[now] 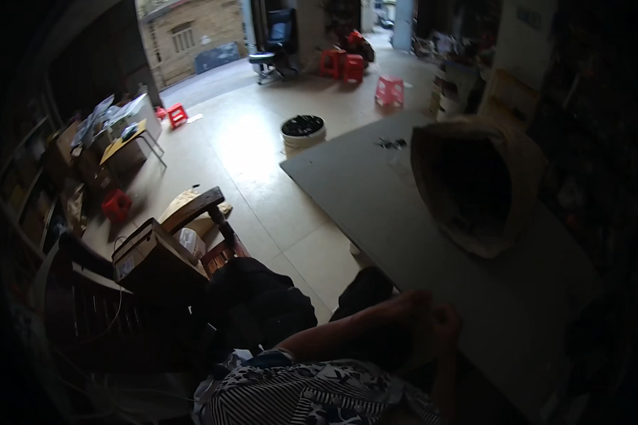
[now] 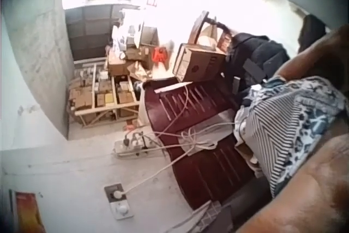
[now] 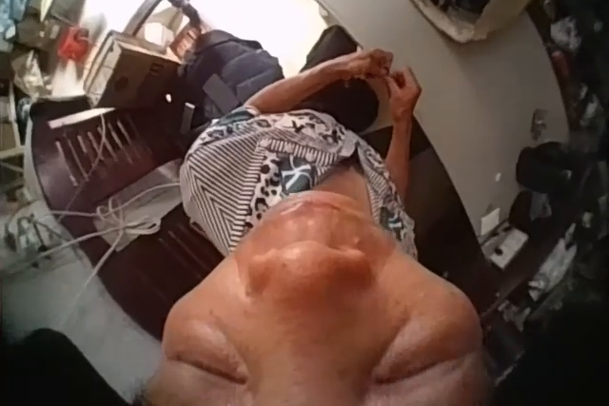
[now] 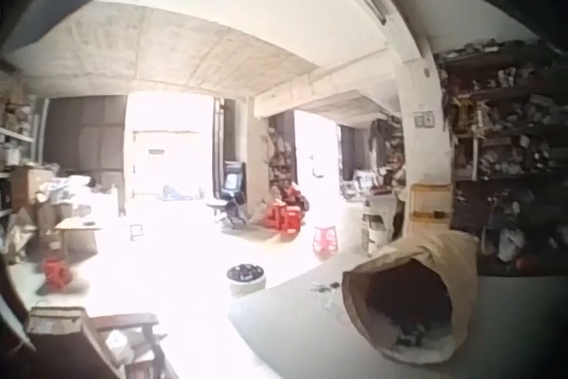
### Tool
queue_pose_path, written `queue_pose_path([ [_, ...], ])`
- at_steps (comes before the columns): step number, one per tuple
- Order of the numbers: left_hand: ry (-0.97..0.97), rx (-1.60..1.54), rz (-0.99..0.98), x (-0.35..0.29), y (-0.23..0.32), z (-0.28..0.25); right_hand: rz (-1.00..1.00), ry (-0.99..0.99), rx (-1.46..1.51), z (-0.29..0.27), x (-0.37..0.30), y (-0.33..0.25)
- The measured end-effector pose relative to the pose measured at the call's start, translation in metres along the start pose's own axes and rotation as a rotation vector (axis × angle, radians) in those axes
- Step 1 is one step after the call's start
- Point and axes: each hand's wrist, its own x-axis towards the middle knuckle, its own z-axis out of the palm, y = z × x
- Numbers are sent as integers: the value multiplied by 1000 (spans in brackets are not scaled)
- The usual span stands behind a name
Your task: Manually assemble small black plastic components at a workbench.
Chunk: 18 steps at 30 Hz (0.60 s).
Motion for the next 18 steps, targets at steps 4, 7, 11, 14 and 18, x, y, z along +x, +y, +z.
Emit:
queue_pose_path([
  [4,131,-374,-69,-3,-13,8,96,96,187,20,3,28],
  [7,155,-353,-168,-15,25,3,132,112,308,26,0,10],
  [11,139,-229,-219,-12,16,2,286,-18,336,20,-2,7],
  [14,204,-230,-218,-16,8,10,304,-95,301,16,-2,8],
  [18,316,-329,-289,-19,3,18,287,-79,224,20,-7,8],
])
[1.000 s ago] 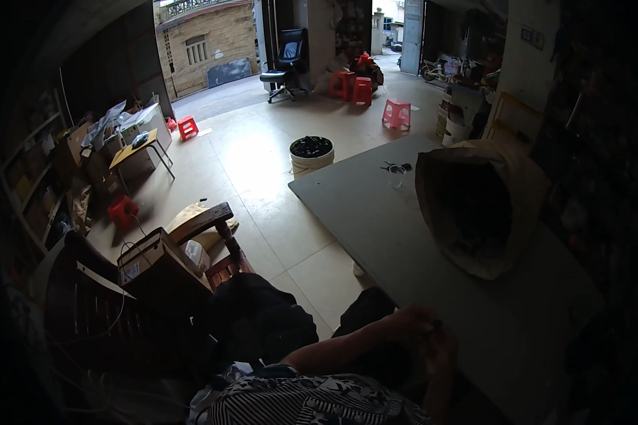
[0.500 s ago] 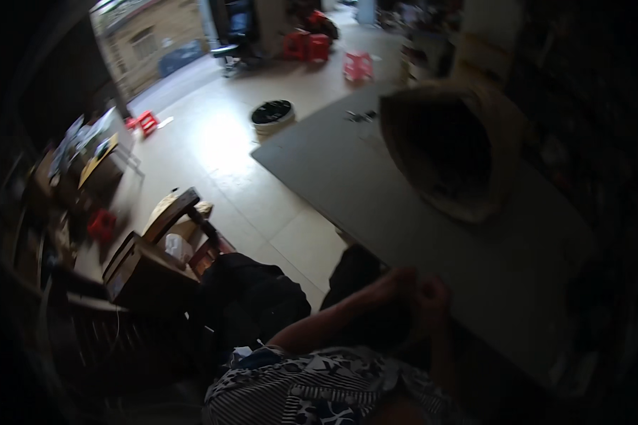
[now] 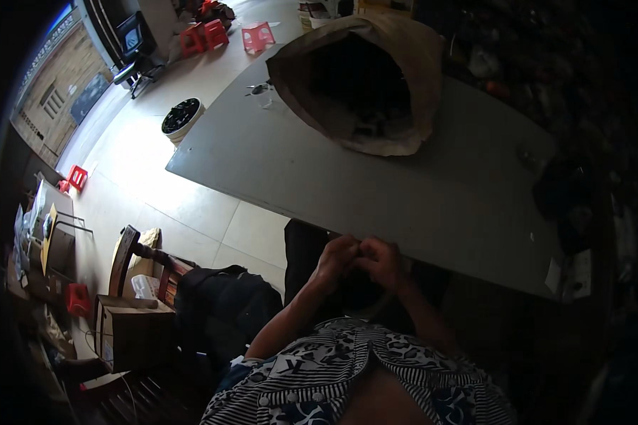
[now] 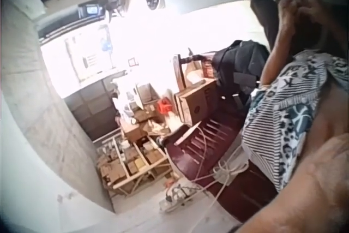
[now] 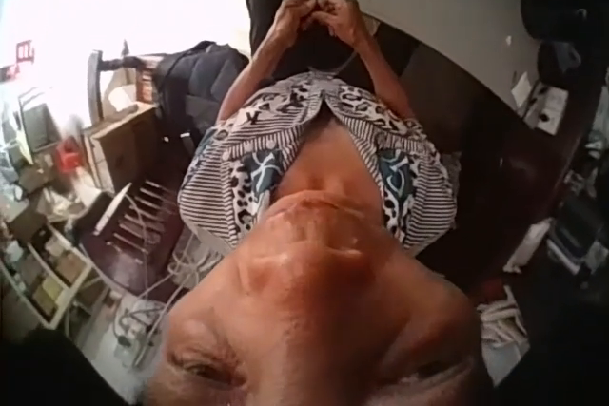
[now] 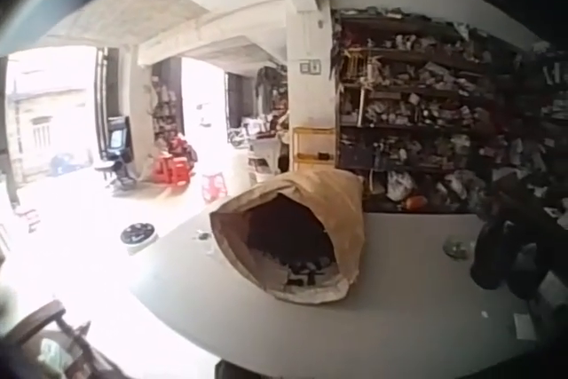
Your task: Manually assemble small black plastic components at a workbench.
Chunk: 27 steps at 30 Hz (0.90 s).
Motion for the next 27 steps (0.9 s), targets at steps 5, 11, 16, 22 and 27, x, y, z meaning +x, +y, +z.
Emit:
queue_pose_path([
  [5,64,-54,-80,5,-14,-9,-178,73,-262,8,2,6],
  [11,74,-1,-162,15,-32,-18,-214,104,-518,-16,55,-6],
  [16,74,546,228,31,-85,-47,-353,372,-957,-66,189,-31],
  [22,-14,672,-7,14,-58,-34,-298,655,-1249,-82,291,-5],
  [27,-86,564,-106,11,-40,-27,-192,435,-1167,-80,299,-10],
])
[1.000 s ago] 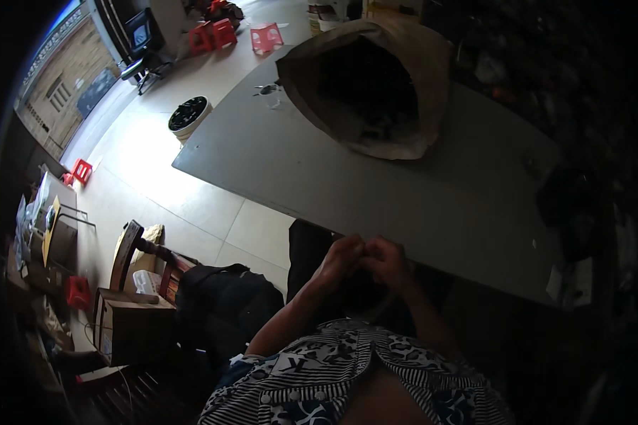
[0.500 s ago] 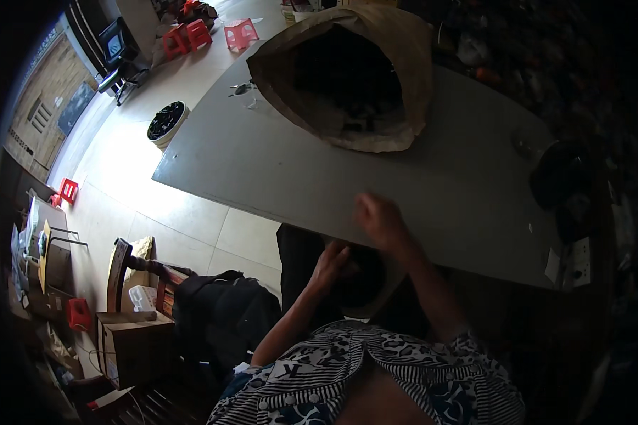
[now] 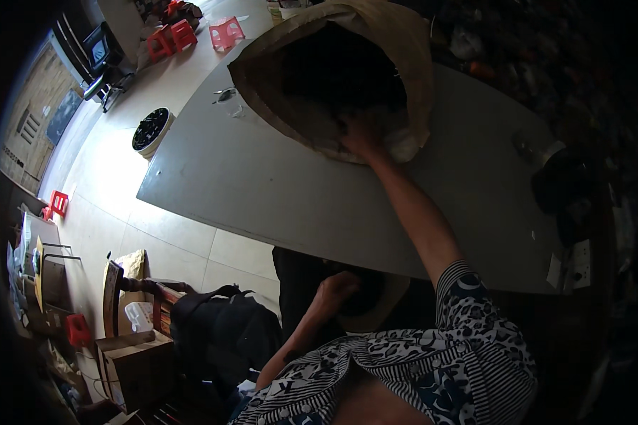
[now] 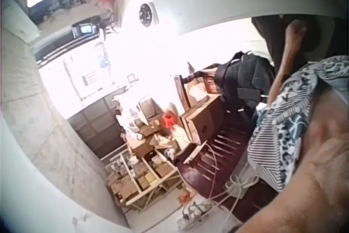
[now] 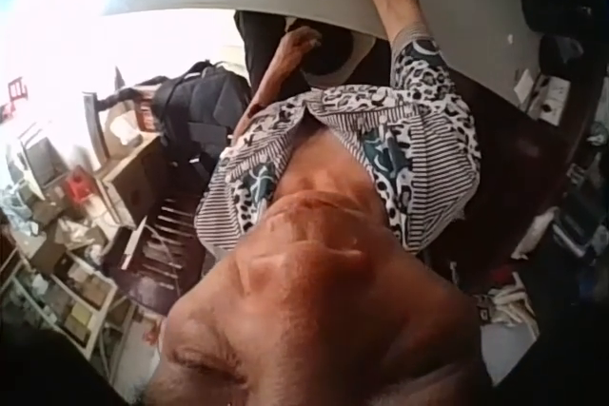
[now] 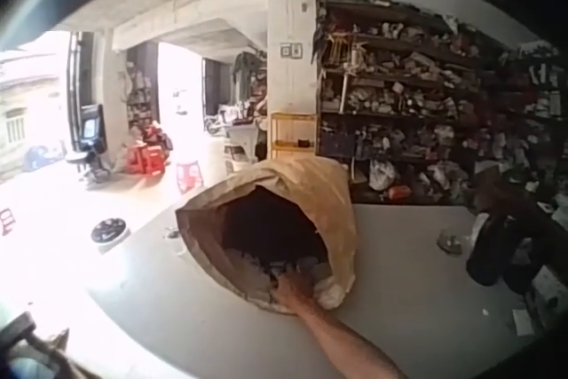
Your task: Manually assemble small black plastic components at a workbench.
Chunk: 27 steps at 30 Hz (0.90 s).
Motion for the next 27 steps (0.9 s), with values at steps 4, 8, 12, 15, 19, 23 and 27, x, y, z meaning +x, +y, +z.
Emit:
queue_pose_path([
  [4,23,-39,98,4,19,-9,-115,-64,107,-4,-19,2],
  [8,23,-158,180,15,45,-25,-346,114,134,-10,-66,12],
  [12,112,-202,169,28,62,-36,-437,254,204,-30,-123,11],
  [15,171,-167,38,43,79,-35,-400,241,246,-50,-150,24],
  [19,289,72,232,59,87,-29,-286,228,377,-64,-164,37],
  [23,367,117,307,70,84,-21,-202,273,550,-77,-179,43],
  [27,417,129,352,78,86,-20,-115,319,783,-87,-190,41],
])
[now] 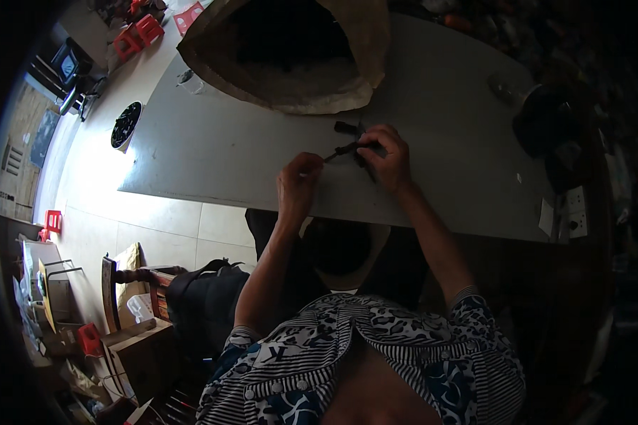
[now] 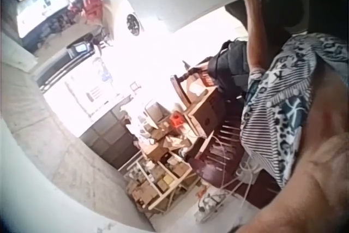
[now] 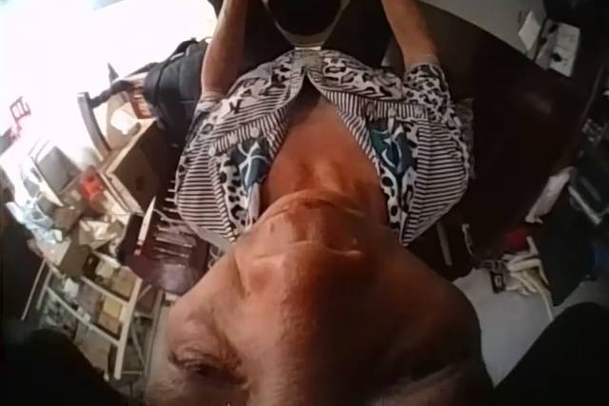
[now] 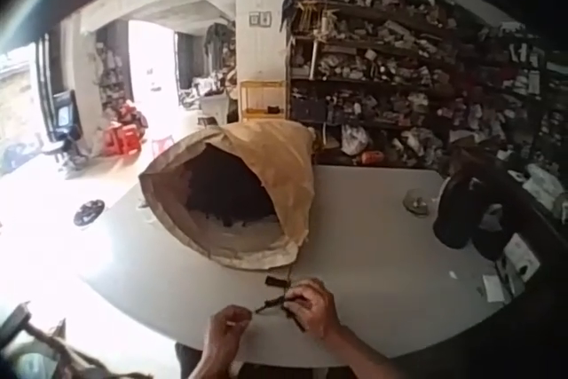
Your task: Manually assemble small black plastic components at a workbench.
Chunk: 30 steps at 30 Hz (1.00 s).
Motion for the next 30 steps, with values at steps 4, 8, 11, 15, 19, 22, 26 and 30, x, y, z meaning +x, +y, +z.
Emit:
queue_pose_path([
  [4,76,-1,16,14,4,6,27,85,125,0,2,11],
  [8,38,15,84,21,-4,17,244,262,435,-3,3,17],
  [11,26,15,66,19,-13,21,333,388,628,-8,2,16],
  [15,29,20,61,18,-4,27,442,503,843,-24,-1,22],
  [19,18,313,154,22,4,38,418,510,909,-29,-5,24],
  [22,-16,529,172,22,3,50,467,332,1006,-33,-18,11],
  [26,-50,547,198,20,-7,52,535,231,516,-20,-35,-1],
  [30,-84,229,68,12,-5,38,532,177,301,-12,-57,-23],
])
